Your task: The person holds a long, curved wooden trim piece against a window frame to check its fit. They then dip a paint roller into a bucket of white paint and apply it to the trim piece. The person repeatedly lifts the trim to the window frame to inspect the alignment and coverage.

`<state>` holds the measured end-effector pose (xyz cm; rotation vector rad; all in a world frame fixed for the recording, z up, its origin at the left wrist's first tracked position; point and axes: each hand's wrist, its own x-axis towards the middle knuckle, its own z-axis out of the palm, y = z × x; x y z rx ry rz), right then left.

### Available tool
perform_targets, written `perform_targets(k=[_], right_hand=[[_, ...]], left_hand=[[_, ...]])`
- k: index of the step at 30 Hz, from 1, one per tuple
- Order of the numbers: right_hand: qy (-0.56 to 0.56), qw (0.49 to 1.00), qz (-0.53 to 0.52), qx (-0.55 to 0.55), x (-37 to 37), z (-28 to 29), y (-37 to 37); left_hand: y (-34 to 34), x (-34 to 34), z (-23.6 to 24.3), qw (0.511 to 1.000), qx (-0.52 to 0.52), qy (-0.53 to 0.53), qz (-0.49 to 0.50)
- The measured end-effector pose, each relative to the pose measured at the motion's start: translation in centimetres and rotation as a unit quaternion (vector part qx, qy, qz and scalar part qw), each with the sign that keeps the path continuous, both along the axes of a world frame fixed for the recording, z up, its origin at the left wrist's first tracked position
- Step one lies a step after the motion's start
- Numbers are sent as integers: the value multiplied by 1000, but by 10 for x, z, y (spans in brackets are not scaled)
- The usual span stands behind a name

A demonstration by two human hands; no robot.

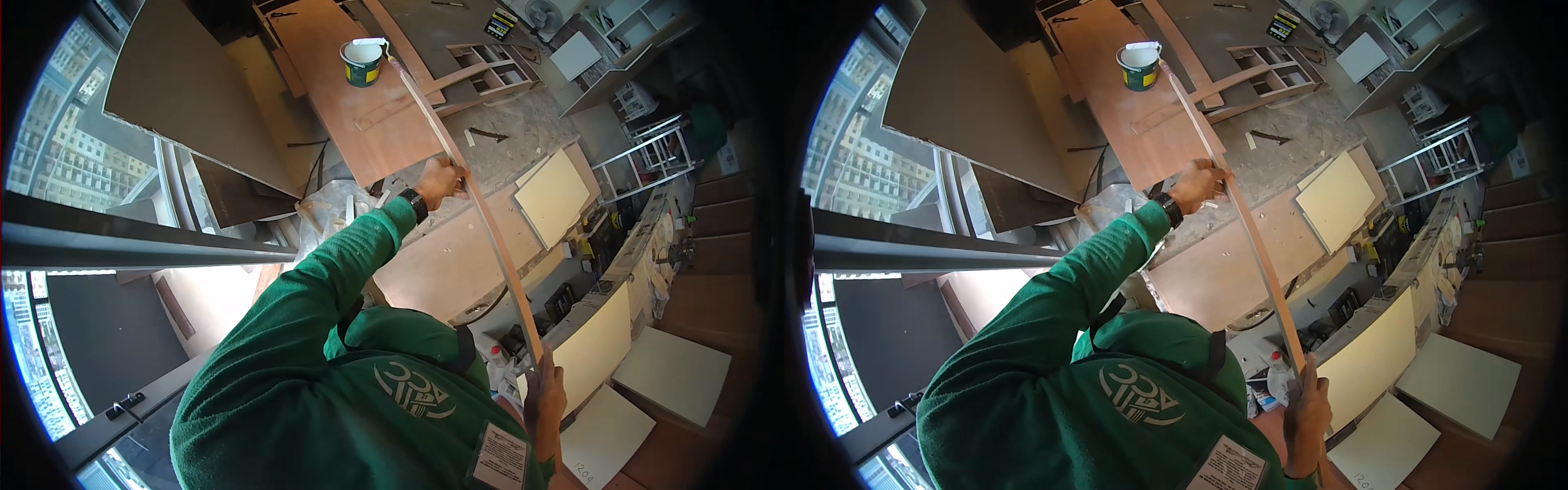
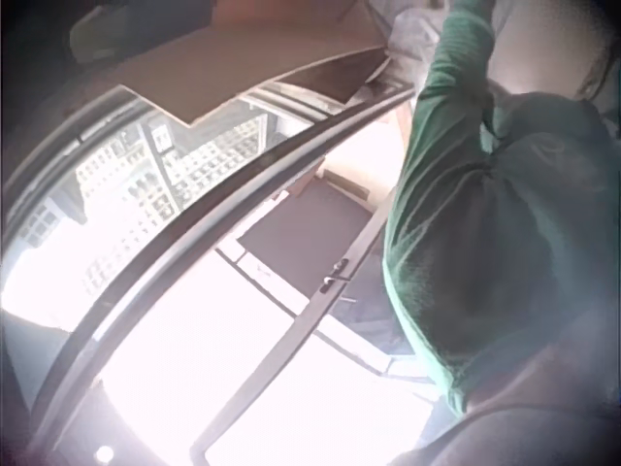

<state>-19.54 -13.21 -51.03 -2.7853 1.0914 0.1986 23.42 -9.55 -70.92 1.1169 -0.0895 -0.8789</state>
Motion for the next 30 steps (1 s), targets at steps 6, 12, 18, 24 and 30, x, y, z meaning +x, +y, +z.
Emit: perform_targets(k=[6, 12, 18, 24, 30], right_hand=[[-1, 992, 70, -104, 106, 50, -2], [3, 985, 101, -144, 234, 101, 2], [41, 970, 154, -184, 337, 134, 3], [74, 945, 191, -255, 418, 156, 12], [80, 956, 173, -225, 462, 204, 20]], left_hand=[[-11, 104, -4, 999, -29, 28, 11], [-10, 196, -1, 997, -63, 51, 12], [-9, 273, -8, 996, -58, 59, 15], [-19, 337, -13, 995, -51, 81, 33], [-5, 343, 10, 991, -82, 93, 47]])
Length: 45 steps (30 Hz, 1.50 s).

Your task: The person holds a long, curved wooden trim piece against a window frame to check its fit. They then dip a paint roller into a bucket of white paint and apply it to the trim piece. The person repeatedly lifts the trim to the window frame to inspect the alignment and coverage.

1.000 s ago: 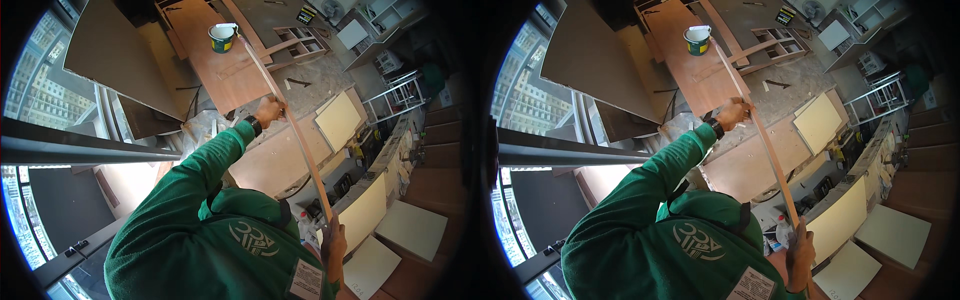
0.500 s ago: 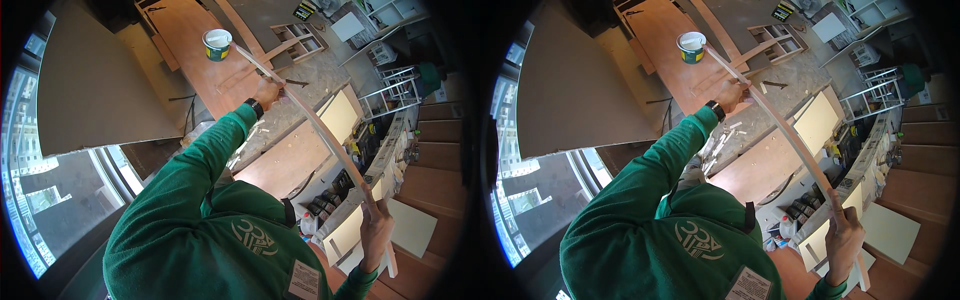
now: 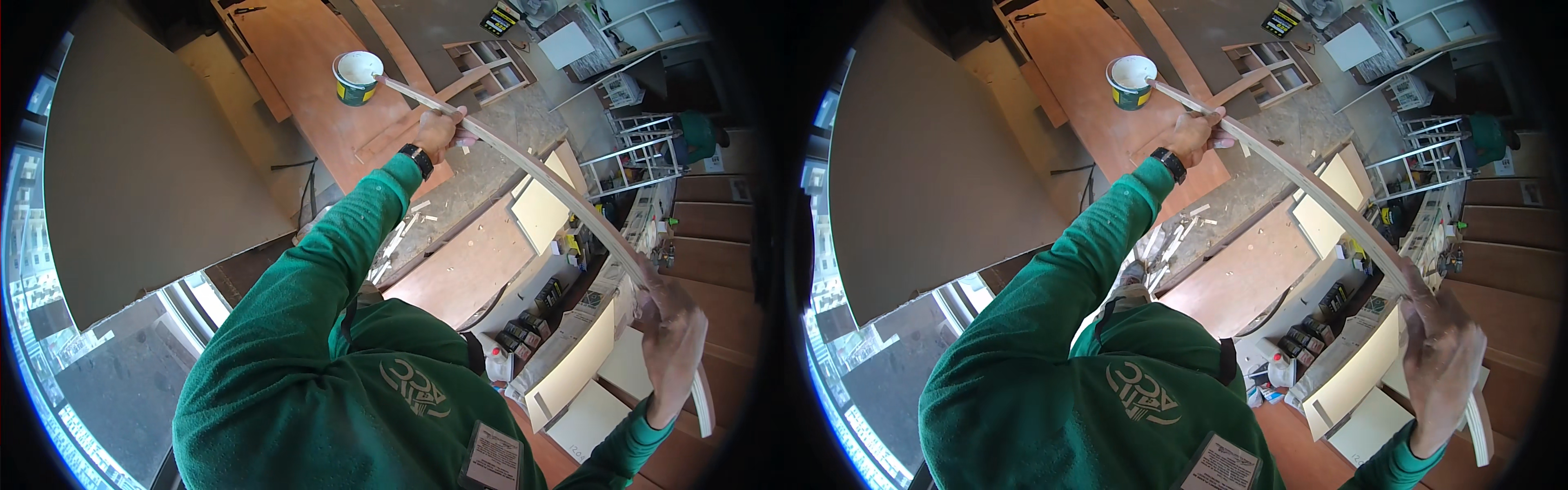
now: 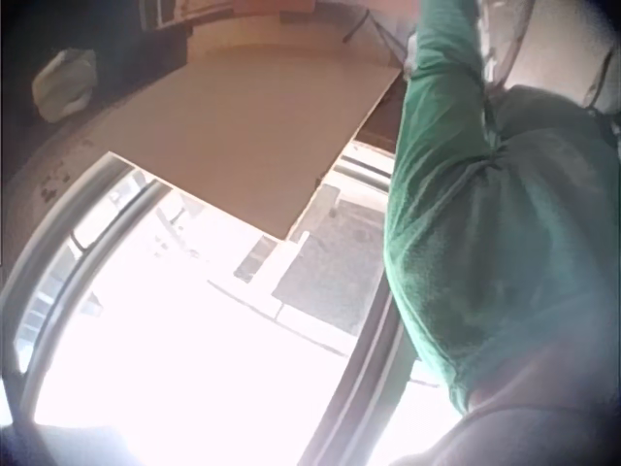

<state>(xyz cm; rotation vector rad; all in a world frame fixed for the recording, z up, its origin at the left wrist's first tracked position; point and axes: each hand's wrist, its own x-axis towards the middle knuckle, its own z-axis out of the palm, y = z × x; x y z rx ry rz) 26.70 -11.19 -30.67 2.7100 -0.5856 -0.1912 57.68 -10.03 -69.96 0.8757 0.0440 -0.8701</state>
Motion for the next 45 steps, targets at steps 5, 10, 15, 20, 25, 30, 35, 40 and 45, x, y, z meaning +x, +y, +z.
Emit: perform_targets(k=[5, 10, 15, 20, 25, 30, 35, 40, 45], right_hand=[[-6, 999, -35, 41, 2, 43, 11], [7, 1000, -4, 22, 15, 23, 6], [10, 999, -1, 38, 18, 34, 7], [-15, 999, -5, 48, 10, 53, 8], [-27, 999, 34, 29, 24, 32, 2], [-2, 1000, 16, 27, 25, 37, 2], [-18, 998, 5, 58, 8, 50, 8], [-24, 998, 45, 27, 9, 26, 7], [18, 999, 4, -30, -21, 12, 11]], left_hand=[[10, -13, 37, 999, -29, -15, 23], [1, 8, 15, 998, -22, -29, 42], [8, -7, 22, 999, -28, -7, 36], [12, -16, 47, 997, -39, -26, 55], [2, 4, 28, 997, -31, -25, 64], [4, -6, 21, 998, -30, -12, 56], [5, -16, 33, 997, -44, -24, 57], [-1, -3, 20, 998, -29, -32, 38], [5, -26, 9, 1000, -13, -15, 11]])
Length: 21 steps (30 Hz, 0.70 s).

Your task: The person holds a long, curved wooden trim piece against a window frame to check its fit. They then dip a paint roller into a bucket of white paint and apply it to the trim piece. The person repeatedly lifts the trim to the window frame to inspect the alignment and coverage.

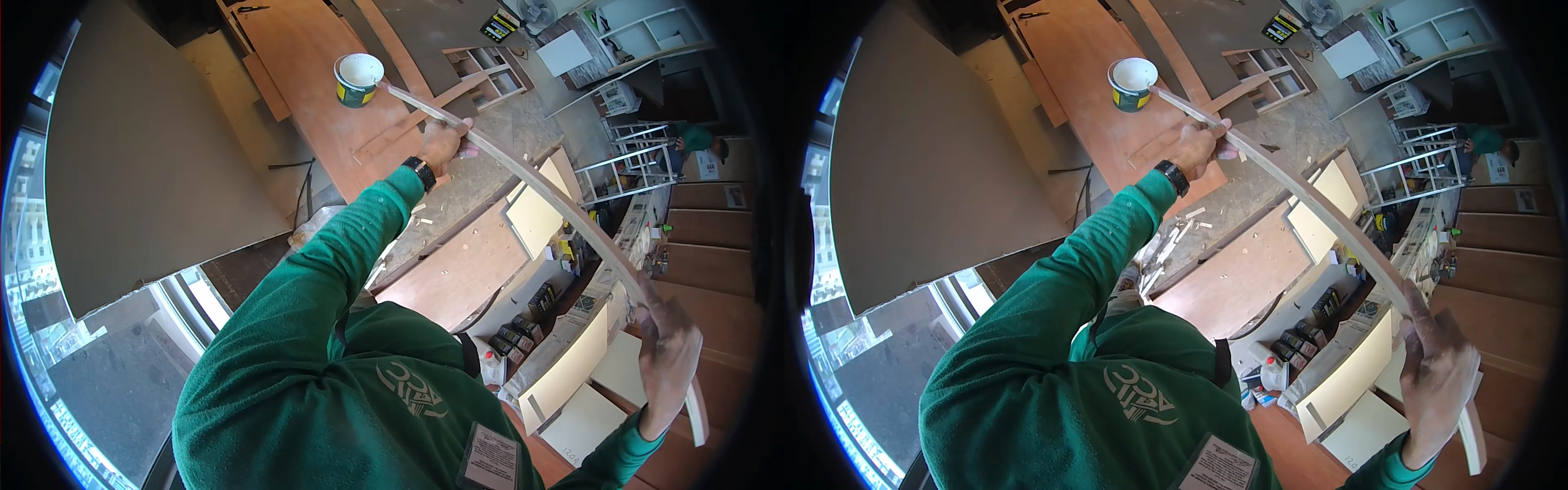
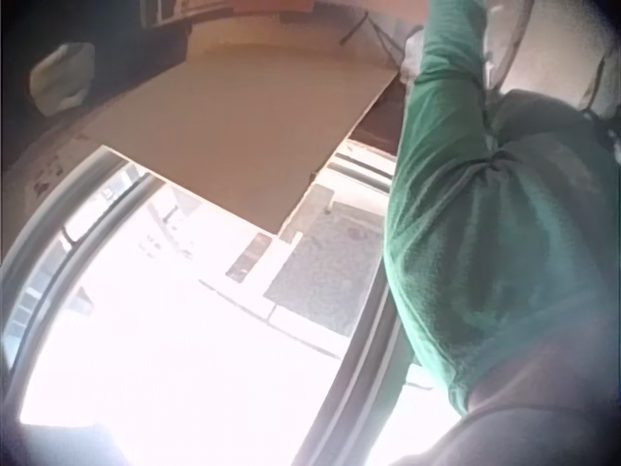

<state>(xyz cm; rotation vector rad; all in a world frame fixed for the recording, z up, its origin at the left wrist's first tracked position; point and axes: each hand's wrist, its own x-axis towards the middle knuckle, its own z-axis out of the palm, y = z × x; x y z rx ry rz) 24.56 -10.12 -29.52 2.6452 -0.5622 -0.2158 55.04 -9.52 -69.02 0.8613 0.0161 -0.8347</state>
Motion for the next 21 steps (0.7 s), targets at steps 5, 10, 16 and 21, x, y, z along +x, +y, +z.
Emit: perform_targets(k=[5, 10, 16, 21], right_hand=[[-63, 995, -57, 42, -68, -35, 12], [-106, 971, -175, 126, -164, -115, 33], [-197, 894, -244, 321, -287, -247, 52], [-252, 899, -200, 295, -354, -323, 70]], left_hand=[[8, -40, -6, 998, -27, 60, -10], [17, -89, -33, 996, 26, 46, -76], [43, -141, -74, 985, 72, 44, -148], [57, -174, -68, 982, 101, 18, -157]])
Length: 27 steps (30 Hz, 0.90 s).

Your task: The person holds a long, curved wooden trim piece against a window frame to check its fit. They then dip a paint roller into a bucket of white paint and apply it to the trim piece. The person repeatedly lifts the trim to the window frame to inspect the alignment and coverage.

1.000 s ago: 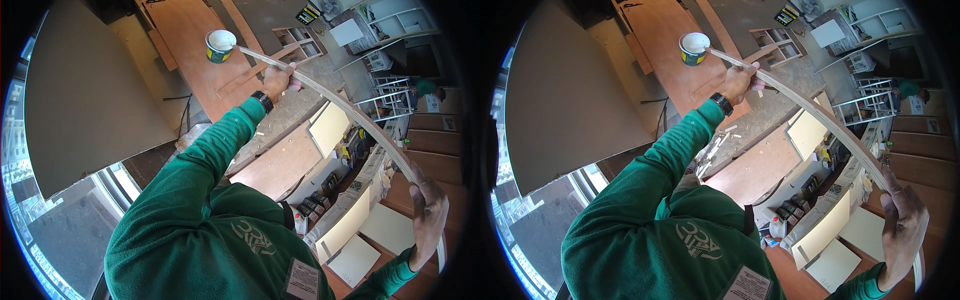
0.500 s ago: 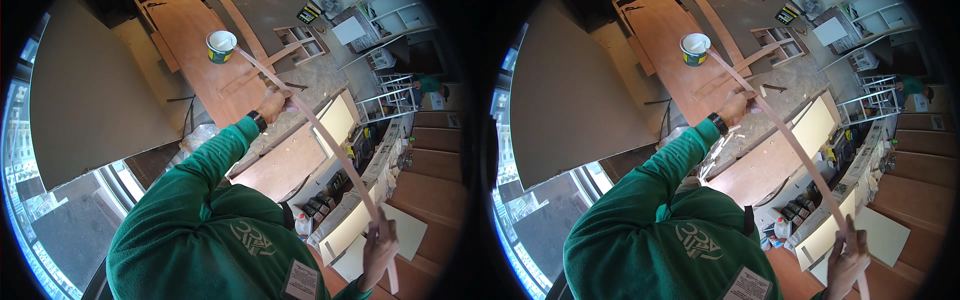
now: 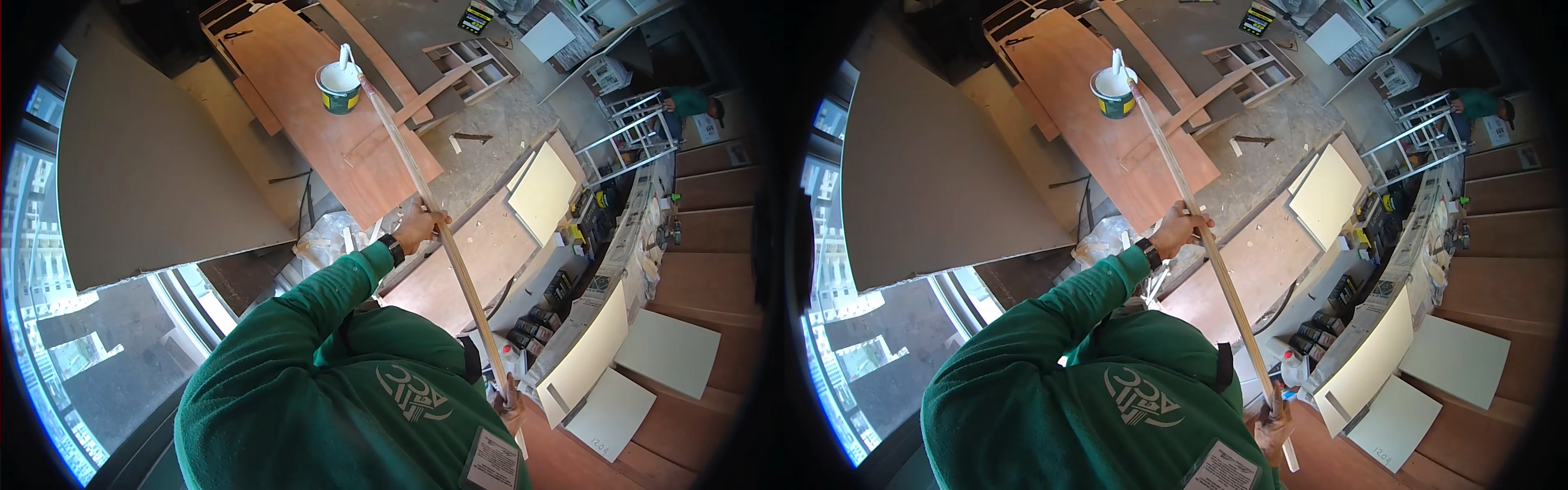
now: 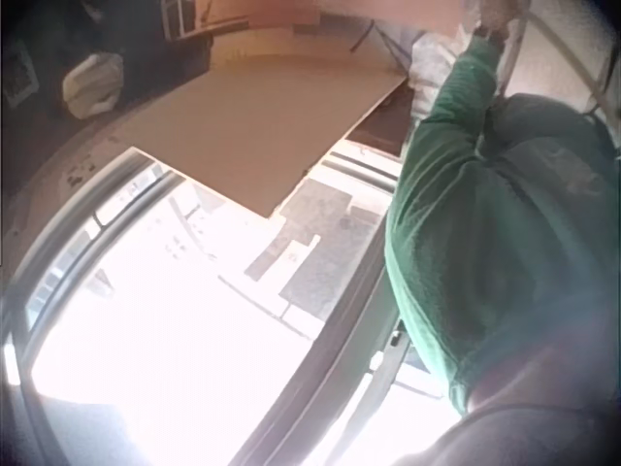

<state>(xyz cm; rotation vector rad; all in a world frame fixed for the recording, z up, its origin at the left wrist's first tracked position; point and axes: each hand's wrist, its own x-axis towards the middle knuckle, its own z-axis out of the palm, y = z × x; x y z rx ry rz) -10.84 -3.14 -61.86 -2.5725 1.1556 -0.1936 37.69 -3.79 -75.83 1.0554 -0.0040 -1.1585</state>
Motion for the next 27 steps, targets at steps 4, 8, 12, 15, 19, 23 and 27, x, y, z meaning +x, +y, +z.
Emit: perform_targets(k=[4, 8, 12, 15, 19, 23, 27], right_hand=[[-36, 999, -27, 8, -24, -21, 5], [-45, 999, -26, -2, -24, -28, 1], [-48, 999, -14, -8, -26, -31, -9], [-52, 999, -11, -6, -23, -34, -14], [-51, 999, -4, -7, -19, -35, -25], [-52, 999, 3, -7, -12, -37, -35], [-56, 998, 14, -7, -8, -39, -43]], left_hand=[[7, -22, 9, 1000, -2, -26, 7], [2, -9, -56, 998, 19, -46, 27], [-5, 14, -105, 993, 104, -59, 16], [2, 12, -97, 990, 113, -82, -3], [3, 8, -95, 989, 113, -89, -44], [2, 2, -106, 992, 83, -45, -79], [3, -7, -115, 993, 85, -44, -71]])
